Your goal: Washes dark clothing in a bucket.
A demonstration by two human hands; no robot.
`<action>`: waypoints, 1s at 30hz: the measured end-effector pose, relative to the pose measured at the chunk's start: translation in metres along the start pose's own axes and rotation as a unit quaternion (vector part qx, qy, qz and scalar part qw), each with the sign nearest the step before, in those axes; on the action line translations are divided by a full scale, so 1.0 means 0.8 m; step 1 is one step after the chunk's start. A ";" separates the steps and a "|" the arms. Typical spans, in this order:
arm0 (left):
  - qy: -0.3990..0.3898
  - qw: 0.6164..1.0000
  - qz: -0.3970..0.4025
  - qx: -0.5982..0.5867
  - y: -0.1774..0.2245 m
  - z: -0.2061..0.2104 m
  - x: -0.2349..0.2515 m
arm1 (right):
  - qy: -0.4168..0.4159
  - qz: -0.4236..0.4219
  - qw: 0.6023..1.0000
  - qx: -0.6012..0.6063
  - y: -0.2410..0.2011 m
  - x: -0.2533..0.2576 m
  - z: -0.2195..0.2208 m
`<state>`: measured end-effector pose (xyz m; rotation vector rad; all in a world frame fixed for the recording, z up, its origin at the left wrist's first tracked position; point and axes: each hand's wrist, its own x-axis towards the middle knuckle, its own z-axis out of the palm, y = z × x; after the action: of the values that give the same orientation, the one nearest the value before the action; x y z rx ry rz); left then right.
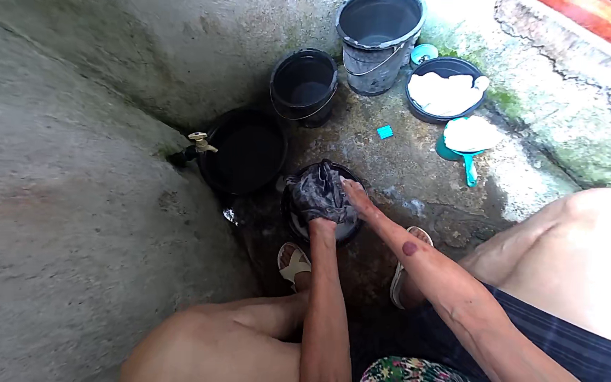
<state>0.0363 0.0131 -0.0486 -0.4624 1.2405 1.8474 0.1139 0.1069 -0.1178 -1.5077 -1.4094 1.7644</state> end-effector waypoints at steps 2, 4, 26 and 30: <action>0.016 0.998 0.013 0.061 0.008 -0.003 0.015 | 0.047 -0.004 0.998 0.035 0.014 0.008 -0.031; 0.038 0.986 0.038 0.157 0.002 -0.014 0.042 | 0.115 -0.013 0.992 0.048 0.033 0.019 -0.068; -0.103 0.980 -0.079 -0.149 -0.025 -0.002 0.015 | -0.028 0.028 0.993 0.108 0.011 0.008 -0.080; -0.078 0.985 -0.084 -0.129 -0.021 -0.001 0.007 | -0.050 0.008 0.982 0.185 -0.008 -0.018 -0.057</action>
<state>0.0460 0.0173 -0.0626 -0.5340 0.8357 1.8679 0.1582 0.1165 -0.1007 -1.2508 -1.0391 2.0012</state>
